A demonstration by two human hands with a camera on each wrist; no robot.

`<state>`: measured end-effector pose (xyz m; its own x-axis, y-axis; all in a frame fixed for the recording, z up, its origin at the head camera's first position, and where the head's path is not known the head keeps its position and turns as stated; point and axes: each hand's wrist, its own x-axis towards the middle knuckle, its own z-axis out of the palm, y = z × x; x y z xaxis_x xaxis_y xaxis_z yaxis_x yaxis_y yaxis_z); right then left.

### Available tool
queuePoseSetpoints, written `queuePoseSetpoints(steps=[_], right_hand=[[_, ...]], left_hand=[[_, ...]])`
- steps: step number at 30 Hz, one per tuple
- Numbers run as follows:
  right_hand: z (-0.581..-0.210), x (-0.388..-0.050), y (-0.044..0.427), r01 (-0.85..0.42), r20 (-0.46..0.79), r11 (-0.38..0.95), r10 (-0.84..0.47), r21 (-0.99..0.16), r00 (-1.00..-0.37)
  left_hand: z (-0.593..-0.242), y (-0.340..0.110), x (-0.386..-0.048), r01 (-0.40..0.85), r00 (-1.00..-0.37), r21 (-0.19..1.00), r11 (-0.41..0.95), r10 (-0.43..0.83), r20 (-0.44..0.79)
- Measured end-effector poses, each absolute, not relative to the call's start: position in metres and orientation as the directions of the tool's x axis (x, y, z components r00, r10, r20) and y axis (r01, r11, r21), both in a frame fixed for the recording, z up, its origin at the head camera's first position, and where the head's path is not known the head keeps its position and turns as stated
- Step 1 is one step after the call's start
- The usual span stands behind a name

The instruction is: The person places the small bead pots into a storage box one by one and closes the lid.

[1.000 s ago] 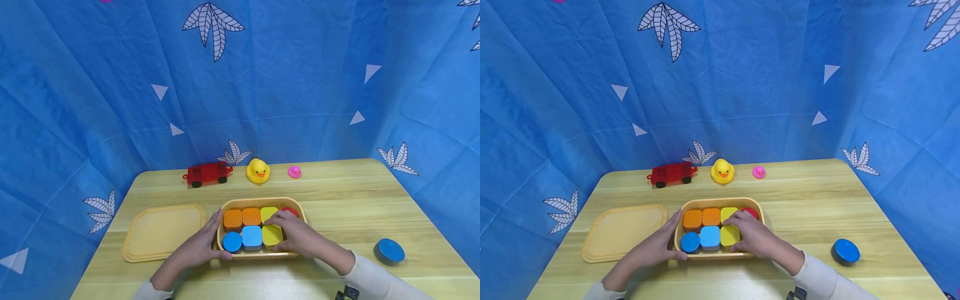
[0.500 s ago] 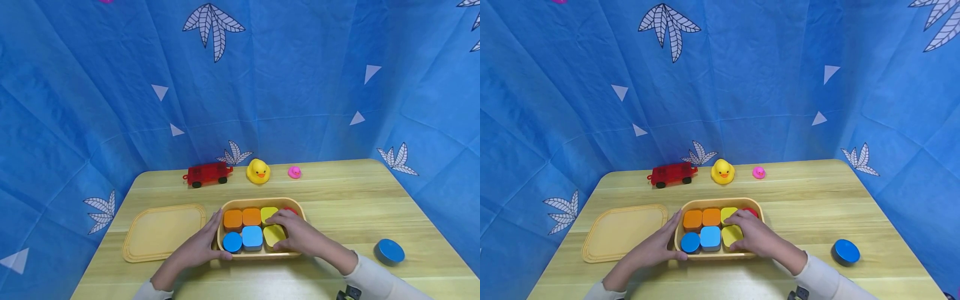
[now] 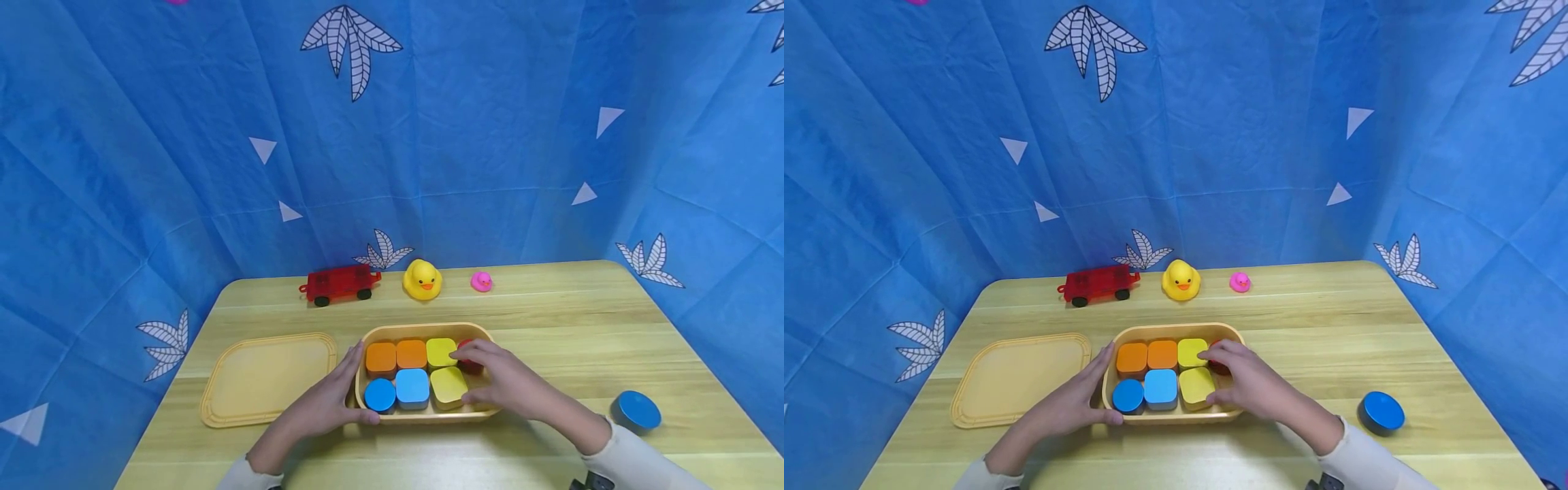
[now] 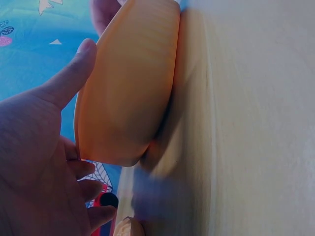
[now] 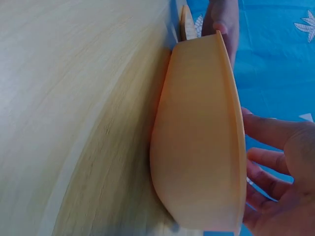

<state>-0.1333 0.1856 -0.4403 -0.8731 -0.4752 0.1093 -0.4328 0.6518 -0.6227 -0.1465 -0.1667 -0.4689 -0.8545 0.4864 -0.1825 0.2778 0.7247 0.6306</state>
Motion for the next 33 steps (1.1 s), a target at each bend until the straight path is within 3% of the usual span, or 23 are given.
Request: queuePoseSetpoints(steps=[23, 33], right_hand=[[-0.437, -0.107, 0.253, -0.384, 0.184, 0.677, -0.351, -0.628, -0.918], [-0.443, -0.091, 0.293, -0.306, 0.179, 0.745, -0.249, -0.593, -0.952]], left_hand=[[-0.468, -0.166, -0.147, 0.274, -0.850, 0.634, 0.723, 0.490, -0.192], [-0.469, -0.167, -0.147, 0.282, -0.853, 0.634, 0.720, 0.491, -0.179]])
